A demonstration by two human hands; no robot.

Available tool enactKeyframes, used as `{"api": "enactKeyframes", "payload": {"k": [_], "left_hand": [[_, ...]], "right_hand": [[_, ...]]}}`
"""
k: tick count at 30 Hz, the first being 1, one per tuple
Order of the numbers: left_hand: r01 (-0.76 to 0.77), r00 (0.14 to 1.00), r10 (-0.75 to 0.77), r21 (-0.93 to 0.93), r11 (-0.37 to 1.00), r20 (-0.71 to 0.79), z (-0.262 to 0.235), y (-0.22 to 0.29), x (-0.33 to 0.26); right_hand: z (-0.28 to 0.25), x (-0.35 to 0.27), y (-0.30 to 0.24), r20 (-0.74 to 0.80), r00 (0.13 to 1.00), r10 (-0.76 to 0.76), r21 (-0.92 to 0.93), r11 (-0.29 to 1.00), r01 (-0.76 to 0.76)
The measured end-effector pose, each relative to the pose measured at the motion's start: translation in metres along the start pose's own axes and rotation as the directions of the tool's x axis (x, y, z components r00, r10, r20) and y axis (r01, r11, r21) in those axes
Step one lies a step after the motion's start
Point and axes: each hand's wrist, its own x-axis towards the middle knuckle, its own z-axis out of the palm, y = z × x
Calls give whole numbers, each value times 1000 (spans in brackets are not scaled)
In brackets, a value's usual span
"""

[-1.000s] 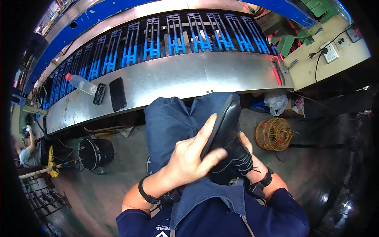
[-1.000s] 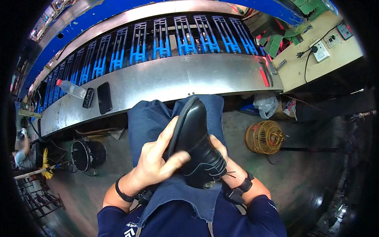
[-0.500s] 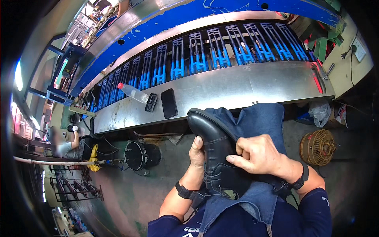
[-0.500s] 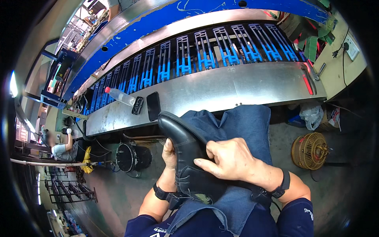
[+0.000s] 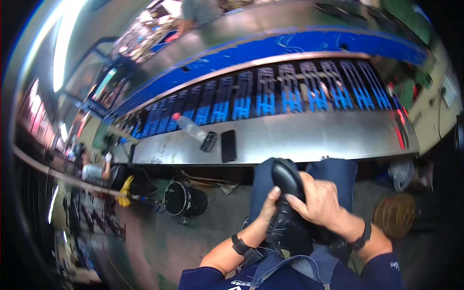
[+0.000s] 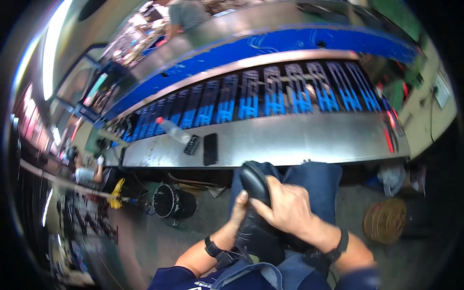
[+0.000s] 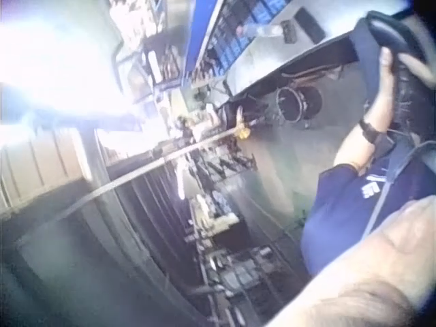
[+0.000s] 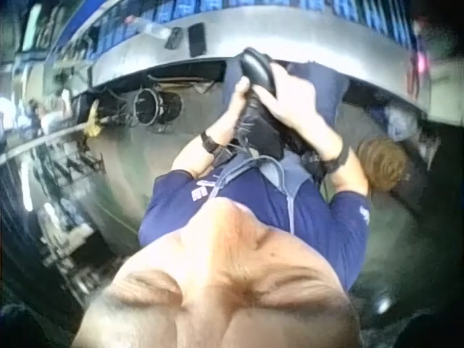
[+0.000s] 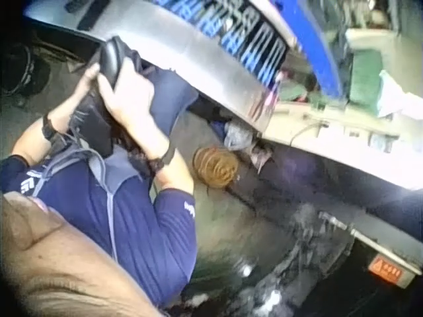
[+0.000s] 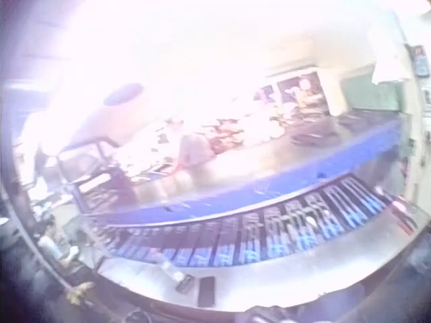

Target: Inspecting and cleaning the soles of finished black leather dress shoes before placing them back on a conveyor.

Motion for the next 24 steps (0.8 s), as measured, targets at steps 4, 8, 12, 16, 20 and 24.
{"api": "enactKeyframes", "payload": {"k": [4,8,12,16,20,24], "left_hand": [[11,1000,-11,-7,1000,-22,-11,5,3],[-146,982,159,114,983,-105,0,7,18],[-189,961,205,103,977,-184,18,15,23],[-255,965,256,22,967,-58,27,31,7],[-3,976,164,740,672,-146,-19,48,-30],[-701,646,657,644,307,389,-14,27,-30]], "right_hand": [[12,-67,3,38,999,-27,138,990,22],[17,-125,26,207,944,-256,-34,963,268],[30,-103,24,7,933,-361,-47,931,361],[-5,-46,13,-92,775,-626,0,778,628],[-16,14,-17,-209,845,-492,214,820,530],[26,29,22,125,984,131,448,877,-173]]}}
